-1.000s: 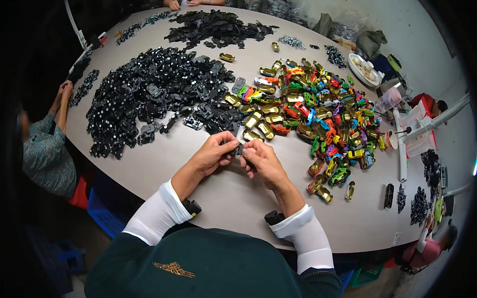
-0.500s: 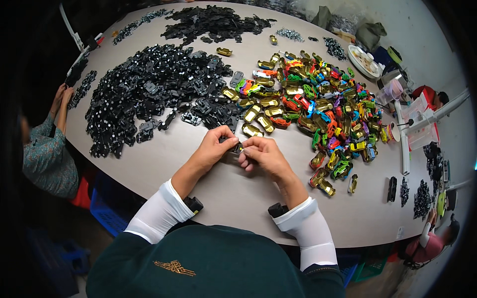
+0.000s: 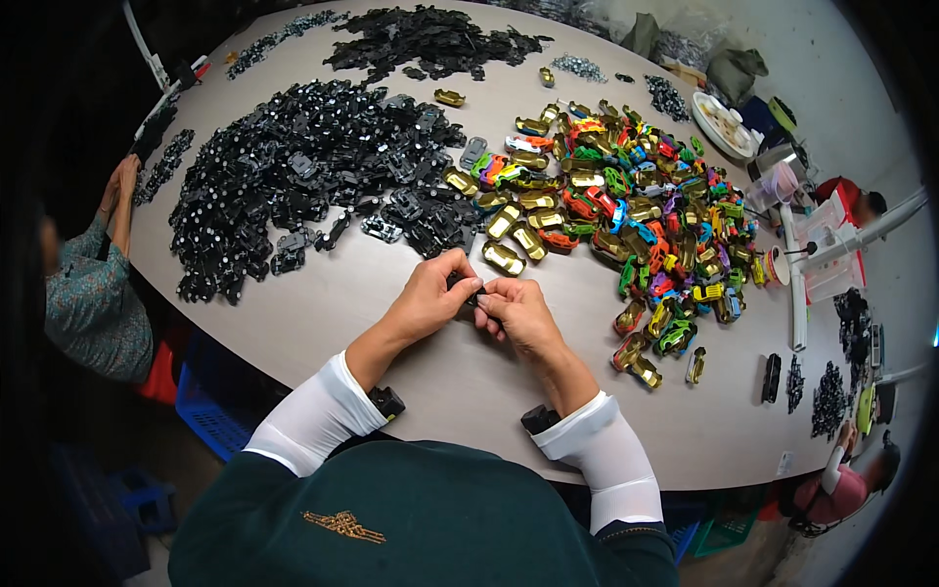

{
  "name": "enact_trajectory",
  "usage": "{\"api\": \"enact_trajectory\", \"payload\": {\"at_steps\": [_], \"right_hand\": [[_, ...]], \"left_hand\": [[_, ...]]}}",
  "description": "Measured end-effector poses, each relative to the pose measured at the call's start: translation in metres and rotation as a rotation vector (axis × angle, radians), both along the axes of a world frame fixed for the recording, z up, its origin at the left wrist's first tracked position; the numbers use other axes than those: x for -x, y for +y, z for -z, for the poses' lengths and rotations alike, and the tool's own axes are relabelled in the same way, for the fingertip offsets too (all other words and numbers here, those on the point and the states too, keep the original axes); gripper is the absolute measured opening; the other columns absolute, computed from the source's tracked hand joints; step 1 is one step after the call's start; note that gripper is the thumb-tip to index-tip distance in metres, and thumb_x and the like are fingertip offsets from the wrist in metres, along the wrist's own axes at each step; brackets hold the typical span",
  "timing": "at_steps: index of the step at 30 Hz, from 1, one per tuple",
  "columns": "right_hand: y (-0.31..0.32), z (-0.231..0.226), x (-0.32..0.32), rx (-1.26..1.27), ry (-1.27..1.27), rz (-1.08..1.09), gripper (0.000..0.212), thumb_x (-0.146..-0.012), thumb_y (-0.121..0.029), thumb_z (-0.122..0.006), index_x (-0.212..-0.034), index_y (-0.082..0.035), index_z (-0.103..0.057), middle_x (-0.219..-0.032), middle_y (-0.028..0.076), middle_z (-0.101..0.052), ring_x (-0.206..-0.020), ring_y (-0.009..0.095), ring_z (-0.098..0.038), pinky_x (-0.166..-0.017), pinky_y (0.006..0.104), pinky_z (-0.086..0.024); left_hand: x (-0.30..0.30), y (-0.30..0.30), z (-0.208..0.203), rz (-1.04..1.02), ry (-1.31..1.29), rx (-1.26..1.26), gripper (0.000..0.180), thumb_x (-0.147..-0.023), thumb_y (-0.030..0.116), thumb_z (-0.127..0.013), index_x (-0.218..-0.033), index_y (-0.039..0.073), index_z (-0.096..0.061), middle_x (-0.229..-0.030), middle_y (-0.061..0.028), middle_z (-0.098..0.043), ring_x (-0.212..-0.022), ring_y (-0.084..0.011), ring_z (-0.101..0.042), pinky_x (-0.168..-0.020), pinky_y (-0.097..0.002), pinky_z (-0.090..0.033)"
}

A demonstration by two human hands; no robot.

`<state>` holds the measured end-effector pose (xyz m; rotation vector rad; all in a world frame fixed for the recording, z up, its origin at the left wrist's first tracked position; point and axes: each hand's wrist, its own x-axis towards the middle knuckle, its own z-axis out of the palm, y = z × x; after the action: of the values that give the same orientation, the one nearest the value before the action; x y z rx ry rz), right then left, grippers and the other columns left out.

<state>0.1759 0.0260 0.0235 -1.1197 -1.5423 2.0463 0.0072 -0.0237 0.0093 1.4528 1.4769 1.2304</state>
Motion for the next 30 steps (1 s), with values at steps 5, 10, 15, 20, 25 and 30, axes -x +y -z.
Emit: {"api": "enact_trajectory", "payload": {"at_steps": [5, 10, 15, 20, 25, 30], "right_hand": [[-0.001, 0.005, 0.005, 0.068, 0.187, 0.150, 0.011, -0.093, -0.012, -0.057, -0.095, -0.002, -0.062, -0.071, 0.002, -0.063, -0.054, 0.006, -0.053, -0.044, 0.0185, -0.039], [-0.004, -0.003, 0.007, 0.074, 0.297, 0.142, 0.013, -0.094, -0.013, -0.057, -0.097, -0.001, -0.060, -0.077, 0.004, -0.063, -0.060, 0.008, -0.056, -0.049, 0.0210, -0.046], [0.008, -0.008, -0.002, 0.001, 0.195, 0.199, 0.016, -0.093, -0.013, -0.058, -0.103, -0.002, -0.061, -0.077, 0.002, -0.061, -0.062, 0.007, -0.056, -0.052, 0.0203, -0.048], [0.014, -0.013, -0.008, 0.056, 0.218, 0.056, 0.019, -0.093, -0.016, -0.059, -0.105, -0.003, -0.061, -0.072, -0.001, -0.057, -0.056, 0.006, -0.050, -0.045, 0.0179, -0.040], [0.013, -0.014, -0.009, 0.155, 0.293, -0.003, 0.015, -0.093, -0.016, -0.059, -0.099, -0.003, -0.059, -0.071, 0.000, -0.056, -0.055, 0.006, -0.049, -0.043, 0.0180, -0.038], [0.008, -0.021, -0.007, 0.311, 0.360, -0.001, 0.013, -0.092, -0.015, -0.059, -0.097, -0.003, -0.057, -0.069, 0.001, -0.055, -0.055, 0.007, -0.047, -0.042, 0.0186, -0.035]], "left_hand": [[0.000, 0.008, -0.003, -0.087, -0.323, -0.158, 0.031, -0.079, 0.007, -0.073, -0.103, 0.003, -0.053, -0.078, -0.0033, -0.060, -0.073, -0.0105, -0.056, -0.065, -0.0250, -0.046], [0.011, 0.010, -0.001, -0.072, -0.959, 0.098, 0.033, -0.088, 0.009, -0.065, -0.118, 0.006, -0.053, -0.089, -0.0036, -0.064, -0.066, -0.0080, -0.057, -0.053, -0.0195, -0.045], [0.016, 0.004, -0.012, 0.170, -1.051, 0.163, 0.038, -0.096, 0.018, -0.054, -0.133, 0.009, -0.049, -0.093, -0.0060, -0.063, -0.063, -0.0091, -0.055, -0.048, -0.0189, -0.041], [0.001, 0.000, -0.008, 0.104, -0.691, 0.273, 0.016, -0.090, 0.025, -0.064, -0.092, 0.012, -0.056, -0.073, 0.0045, -0.059, -0.056, -0.0013, -0.048, -0.041, -0.0162, -0.029], [0.004, 0.000, -0.016, 0.111, -0.683, 0.254, 0.015, -0.087, 0.021, -0.068, -0.085, 0.011, -0.058, -0.069, 0.0052, -0.058, -0.051, -0.0005, -0.048, -0.040, -0.0156, -0.028], [0.003, 0.002, -0.011, 0.099, -0.712, 0.164, 0.011, -0.088, 0.017, -0.065, -0.082, 0.009, -0.059, -0.068, 0.0041, -0.057, -0.052, -0.0012, -0.047, -0.043, -0.0161, -0.034]]}}
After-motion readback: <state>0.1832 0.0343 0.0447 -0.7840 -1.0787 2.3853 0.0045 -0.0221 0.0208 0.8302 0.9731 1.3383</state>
